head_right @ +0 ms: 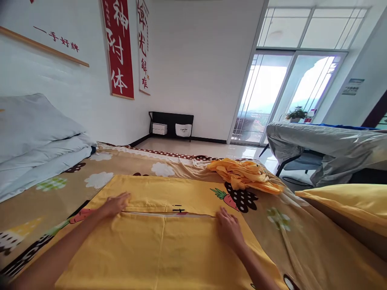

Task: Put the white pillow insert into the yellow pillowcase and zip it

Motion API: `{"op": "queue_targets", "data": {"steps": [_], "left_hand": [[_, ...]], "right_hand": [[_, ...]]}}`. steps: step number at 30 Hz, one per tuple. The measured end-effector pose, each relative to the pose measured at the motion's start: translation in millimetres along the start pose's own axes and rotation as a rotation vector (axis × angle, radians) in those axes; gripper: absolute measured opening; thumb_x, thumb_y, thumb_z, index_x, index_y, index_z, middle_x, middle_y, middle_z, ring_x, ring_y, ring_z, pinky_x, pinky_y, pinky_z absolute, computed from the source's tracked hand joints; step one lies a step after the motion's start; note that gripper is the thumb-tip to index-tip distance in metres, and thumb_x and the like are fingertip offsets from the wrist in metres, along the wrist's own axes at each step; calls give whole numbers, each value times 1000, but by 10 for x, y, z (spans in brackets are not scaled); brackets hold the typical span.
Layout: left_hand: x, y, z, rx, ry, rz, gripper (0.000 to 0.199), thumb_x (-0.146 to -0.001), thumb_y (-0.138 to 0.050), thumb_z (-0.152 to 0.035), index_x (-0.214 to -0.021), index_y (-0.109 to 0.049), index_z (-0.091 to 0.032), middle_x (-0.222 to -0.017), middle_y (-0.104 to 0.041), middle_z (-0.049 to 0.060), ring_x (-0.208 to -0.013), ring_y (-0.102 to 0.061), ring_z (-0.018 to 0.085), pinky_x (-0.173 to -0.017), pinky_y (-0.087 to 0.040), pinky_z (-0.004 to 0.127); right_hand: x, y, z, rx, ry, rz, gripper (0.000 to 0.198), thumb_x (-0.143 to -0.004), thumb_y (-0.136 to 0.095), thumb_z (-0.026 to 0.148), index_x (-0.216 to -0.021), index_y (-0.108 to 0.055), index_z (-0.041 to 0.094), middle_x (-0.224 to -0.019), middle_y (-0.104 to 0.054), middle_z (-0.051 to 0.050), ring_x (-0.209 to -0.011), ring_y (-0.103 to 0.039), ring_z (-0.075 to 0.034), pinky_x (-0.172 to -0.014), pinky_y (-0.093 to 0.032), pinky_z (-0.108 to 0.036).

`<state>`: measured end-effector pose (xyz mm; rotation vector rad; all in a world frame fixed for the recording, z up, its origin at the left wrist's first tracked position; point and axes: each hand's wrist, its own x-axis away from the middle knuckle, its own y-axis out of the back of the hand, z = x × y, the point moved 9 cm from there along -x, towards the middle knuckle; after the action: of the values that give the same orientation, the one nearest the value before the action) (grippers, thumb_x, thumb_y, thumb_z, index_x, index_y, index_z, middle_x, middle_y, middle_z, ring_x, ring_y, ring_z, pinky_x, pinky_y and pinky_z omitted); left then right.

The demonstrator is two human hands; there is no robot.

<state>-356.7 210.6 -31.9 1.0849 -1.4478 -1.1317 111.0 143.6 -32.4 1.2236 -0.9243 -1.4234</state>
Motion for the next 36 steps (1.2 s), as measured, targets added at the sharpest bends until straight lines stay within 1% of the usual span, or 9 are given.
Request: {"op": "queue_targets", "data": {"steps": [4, 6, 8, 11, 13, 19, 27, 31, 36], "left_hand": [[-16, -11, -1229, 12, -306, 25, 59, -87, -40, -35, -146, -39, -28, -155, -28, 5, -144, -24, 22, -114, -20, 50], [-75, -35, -1597, 26, -362, 32, 58, -91, -33, -37, -148, -34, -28, -156, -24, 6, -144, -22, 21, -114, -19, 50], [-163, -118, -1784, 38, -392, 79, 58, -93, -30, -42, -149, -30, -30, -157, -20, 6, -145, -19, 21, -114, -19, 52], [-293, -298, -1836, 64, -442, 153, 64, -91, -37, -54, -150, -24, -34, -159, -9, 4, -147, -11, 23, -116, -11, 54], [-365, -374, -1800, 89, -476, 142, 67, -90, -37, -62, -150, -20, -37, -159, -4, 3, -147, -6, 24, -116, -4, 54], [-490, -400, -1738, 119, -506, 47, 65, -91, -29, -67, -149, -21, -40, -159, -10, 1, -147, -11, 22, -117, -5, 52], [-866, -322, -1634, 171, -343, 24, 75, -86, -33, -72, -150, -23, -35, -160, -10, 0, -147, -10, 22, -117, -5, 51], [-1068, -305, -1543, 184, -295, -11, 84, -79, -41, -77, -149, -26, -35, -160, -11, 1, -147, -10, 24, -117, -5, 52], [-1292, -237, -1466, 202, -214, -61, 84, -75, -45, -78, -146, -32, -37, -158, -18, 1, -146, -14, 27, -115, -10, 56]], "right_hand": [[1, -126, 1515, -143, 376, 83, 29, -89, -40, 19, -93, -68, 23, -106, -68, -5, -102, -59, -18, -93, -41, -29], [64, -201, 2013, -189, 471, 76, 24, -88, -43, 17, -92, -66, 23, -104, -66, -4, -101, -57, -19, -92, -41, -30], [128, -270, 2249, -240, 511, 46, 26, -86, -45, 14, -102, -64, 23, -114, -62, -5, -108, -52, -21, -96, -39, -34], [168, -366, 2249, -322, 526, 24, 32, -83, -48, 12, -111, -58, 23, -123, -56, -5, -114, -47, -21, -100, -35, -36], [137, -423, 2143, -358, 496, 31, 30, -82, -49, 11, -108, -58, 23, -119, -58, -4, -111, -48, -21, -98, -34, -36], [64, -438, 2063, -344, 407, 52, 14, -83, -48, 13, -93, -56, 18, -106, -59, -5, -102, -48, -21, -92, -33, -36], [347, -343, 2308, -203, 560, 163, 10, -87, -47, 17, -84, -57, 18, -92, -61, -5, -88, -51, -18, -77, -35, -30], [414, -373, 2369, -230, 586, 212, 8, -84, -49, 17, -81, -56, 18, -89, -62, -4, -86, -53, -17, -75, -34, -28], [469, -505, 2436, -309, 602, 367, 9, -80, -56, 22, -73, -54, 18, -81, -64, -2, -78, -56, -14, -72, -34, -24]]}}
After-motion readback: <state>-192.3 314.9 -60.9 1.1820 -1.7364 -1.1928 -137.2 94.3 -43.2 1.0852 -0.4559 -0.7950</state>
